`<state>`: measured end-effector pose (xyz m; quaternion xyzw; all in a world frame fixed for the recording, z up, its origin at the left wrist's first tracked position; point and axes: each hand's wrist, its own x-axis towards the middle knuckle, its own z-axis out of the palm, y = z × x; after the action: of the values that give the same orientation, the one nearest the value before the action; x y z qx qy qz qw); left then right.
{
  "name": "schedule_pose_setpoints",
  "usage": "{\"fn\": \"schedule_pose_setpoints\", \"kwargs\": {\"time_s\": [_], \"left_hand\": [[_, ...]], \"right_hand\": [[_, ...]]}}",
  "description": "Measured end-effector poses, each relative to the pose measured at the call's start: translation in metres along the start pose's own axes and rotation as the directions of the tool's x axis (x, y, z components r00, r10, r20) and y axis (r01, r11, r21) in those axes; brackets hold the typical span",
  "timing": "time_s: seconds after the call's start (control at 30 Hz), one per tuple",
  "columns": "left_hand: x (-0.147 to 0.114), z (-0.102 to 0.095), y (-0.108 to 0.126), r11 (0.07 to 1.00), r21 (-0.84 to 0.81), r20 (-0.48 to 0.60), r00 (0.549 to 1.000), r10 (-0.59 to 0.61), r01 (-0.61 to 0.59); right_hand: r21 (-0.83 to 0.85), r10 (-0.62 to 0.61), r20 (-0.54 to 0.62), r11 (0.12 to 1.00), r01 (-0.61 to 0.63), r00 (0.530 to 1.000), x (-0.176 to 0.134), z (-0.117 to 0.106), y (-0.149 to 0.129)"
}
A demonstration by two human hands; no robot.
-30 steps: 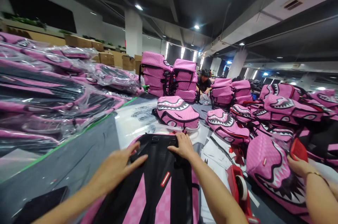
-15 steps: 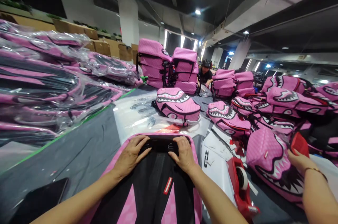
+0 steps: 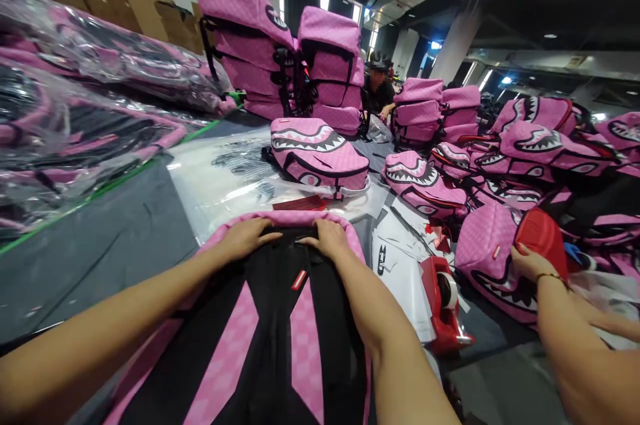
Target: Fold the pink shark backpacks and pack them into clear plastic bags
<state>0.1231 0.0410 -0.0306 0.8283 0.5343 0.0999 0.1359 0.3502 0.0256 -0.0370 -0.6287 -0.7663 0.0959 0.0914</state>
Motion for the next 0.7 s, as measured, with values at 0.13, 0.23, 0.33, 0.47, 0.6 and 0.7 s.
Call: {"fn": "schedule_pose_setpoints", "kwargs": {"time_s": [0.13,0.23,0.33,0.47,0.6,0.7], "left_hand": [[-0.035,0.013,0.039,0.998,-0.018,0.014,0.999,-0.052,0.052],[-0.059,0.029,0.063,0.998,0.004,0.11,0.992,-0.063,0.063],[-0.063,0.035,0.067,0.996,0.037,0.101,0.992,-0.081,0.077],[-0.066,0.044,0.057,0.997,0.056,-0.116,0.992,-0.051,0.058],[-0.08,0.072,0.045,0.995,0.088,-0.296,0.955,-0.012,0.04],[-0.075,0.091,0.036,0.993,0.095,-0.366,0.93,-0.03,0.07]], "right_hand": [[-0.019,0.016,-0.067,1.0,-0.018,0.998,0.011,0.011,-0.002],[-0.056,-0.013,-0.131,0.998,0.006,0.991,0.003,0.013,-0.009],[-0.1,-0.085,-0.175,0.993,0.069,0.981,-0.007,0.001,-0.009],[-0.139,-0.054,-0.205,0.99,0.026,0.977,-0.01,-0.036,0.018],[-0.149,0.023,-0.115,0.988,-0.04,0.993,0.017,-0.054,0.047],[-0.176,0.048,-0.041,0.983,-0.055,0.998,0.047,-0.045,0.046]]}}
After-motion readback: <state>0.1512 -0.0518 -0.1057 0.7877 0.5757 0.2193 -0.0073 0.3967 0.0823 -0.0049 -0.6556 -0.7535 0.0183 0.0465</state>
